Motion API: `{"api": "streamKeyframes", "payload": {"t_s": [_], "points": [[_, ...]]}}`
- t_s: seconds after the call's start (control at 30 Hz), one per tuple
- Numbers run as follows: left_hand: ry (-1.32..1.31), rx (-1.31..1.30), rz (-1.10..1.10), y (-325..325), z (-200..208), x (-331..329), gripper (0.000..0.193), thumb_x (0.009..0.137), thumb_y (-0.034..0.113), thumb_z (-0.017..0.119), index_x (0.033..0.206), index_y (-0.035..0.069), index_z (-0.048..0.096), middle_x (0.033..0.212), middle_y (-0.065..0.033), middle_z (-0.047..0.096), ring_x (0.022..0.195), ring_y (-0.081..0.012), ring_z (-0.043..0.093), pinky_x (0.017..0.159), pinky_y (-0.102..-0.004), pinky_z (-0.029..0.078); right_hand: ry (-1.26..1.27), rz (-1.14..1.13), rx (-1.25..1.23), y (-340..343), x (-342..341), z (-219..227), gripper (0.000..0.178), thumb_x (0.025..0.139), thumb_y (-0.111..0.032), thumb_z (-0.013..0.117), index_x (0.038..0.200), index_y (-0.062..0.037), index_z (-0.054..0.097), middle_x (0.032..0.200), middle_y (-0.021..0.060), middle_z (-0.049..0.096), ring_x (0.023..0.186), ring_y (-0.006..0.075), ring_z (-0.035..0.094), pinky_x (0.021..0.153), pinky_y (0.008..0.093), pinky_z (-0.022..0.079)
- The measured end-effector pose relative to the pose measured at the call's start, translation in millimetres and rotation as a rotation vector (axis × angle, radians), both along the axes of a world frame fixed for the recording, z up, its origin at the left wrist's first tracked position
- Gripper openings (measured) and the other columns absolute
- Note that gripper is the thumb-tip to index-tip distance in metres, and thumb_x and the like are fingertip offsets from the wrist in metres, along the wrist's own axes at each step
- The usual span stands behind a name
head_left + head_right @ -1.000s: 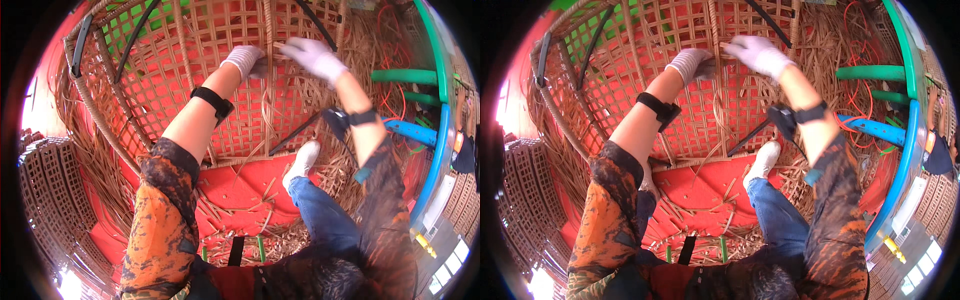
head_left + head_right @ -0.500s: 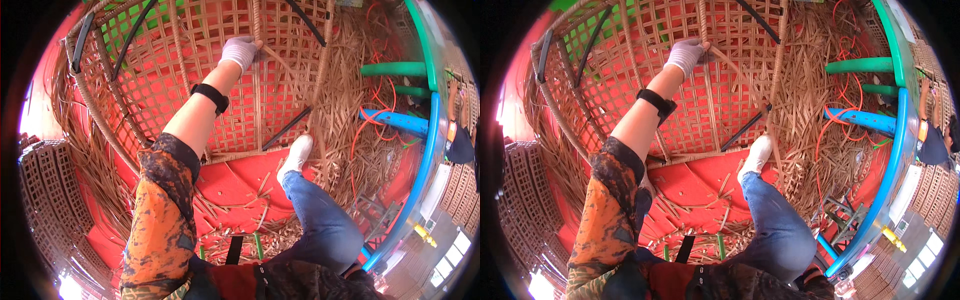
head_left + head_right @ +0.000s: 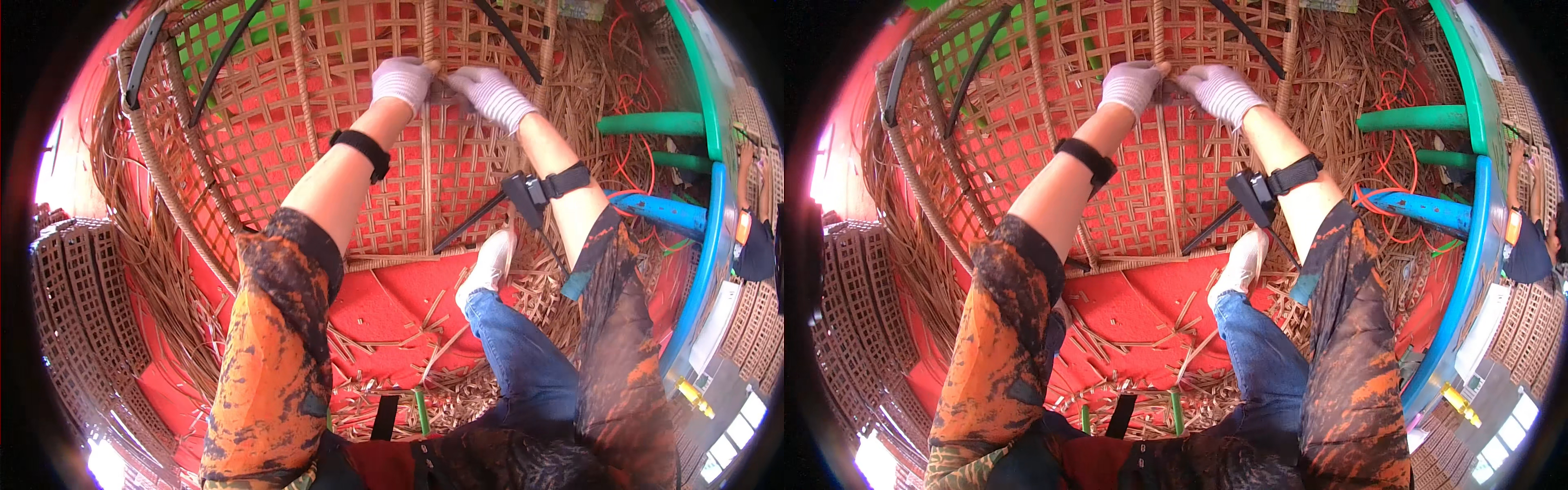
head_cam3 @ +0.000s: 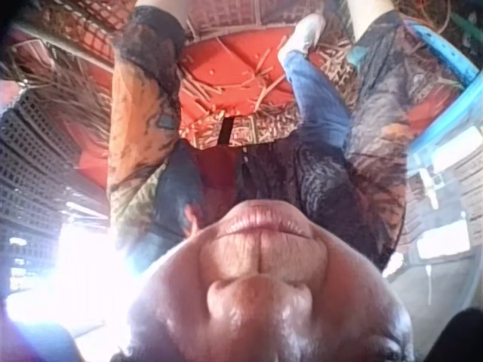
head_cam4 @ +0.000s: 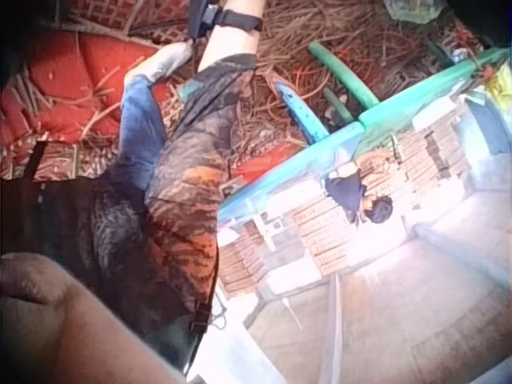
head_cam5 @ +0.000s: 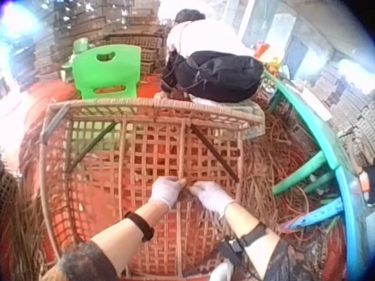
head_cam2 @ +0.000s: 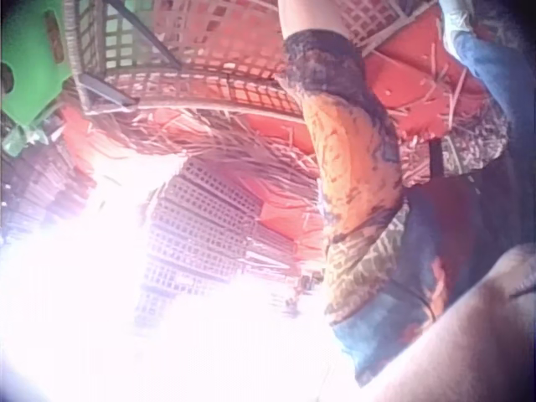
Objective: Weaving rattan strips onto a furniture frame.
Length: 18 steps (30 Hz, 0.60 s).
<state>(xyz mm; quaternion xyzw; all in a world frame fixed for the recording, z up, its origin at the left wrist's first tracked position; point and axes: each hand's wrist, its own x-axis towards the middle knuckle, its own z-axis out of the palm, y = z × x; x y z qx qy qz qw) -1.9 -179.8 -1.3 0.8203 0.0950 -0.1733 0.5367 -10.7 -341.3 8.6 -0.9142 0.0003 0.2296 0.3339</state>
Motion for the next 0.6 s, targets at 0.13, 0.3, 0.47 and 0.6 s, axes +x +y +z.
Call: {"api": "streamKeyframes", "payload": {"t_s": [0.13,0.3,0.47,0.6], "points": [[0.013,-0.210,0.058,5,6,-15,0.040,0.086,0.035,0.062,0.103,0.000,0.066,0.085,-0.0116,0.069,0.075,-0.0156,0.063,0.069,-0.0296,0.049,-0.081,-0.010,-0.136,9,-26,39,0.038,0.090,-0.041,0.050,0.101,-0.0080,0.066,0.093,0.0165,0.066,0.088,0.0317,0.063,0.081,0.0380,0.048],[-0.042,-0.105,-0.268,15,-13,-15,0.034,0.083,0.032,0.066,0.089,-0.001,0.064,0.074,-0.0068,0.065,0.068,-0.0150,0.061,0.064,-0.0280,0.050,-0.595,0.394,-0.397,40,-104,76,0.014,0.086,-0.018,0.050,0.079,-0.0070,0.056,0.065,0.0147,0.062,0.059,0.0281,0.064,0.049,0.0400,0.051],[-0.211,0.135,-0.342,18,-27,-7,0.024,0.089,0.021,0.060,0.096,-0.003,0.062,0.079,-0.0078,0.067,0.066,-0.0180,0.063,0.061,-0.0294,0.053,-0.238,0.923,0.372,72,-173,106,0.015,0.085,-0.023,0.056,0.078,-0.0095,0.057,0.068,0.0068,0.060,0.065,0.0255,0.064,0.058,0.0385,0.051],[0.161,-0.536,0.085,26,-35,-16,0.027,0.093,0.025,0.056,0.107,0.002,0.061,0.081,-0.0069,0.068,0.065,-0.0163,0.064,0.059,-0.0314,0.053,-0.133,0.060,0.319,26,-103,61,0.024,0.092,-0.027,0.051,0.098,-0.0076,0.064,0.083,0.0110,0.066,0.077,0.0255,0.065,0.072,0.0346,0.052]]}}
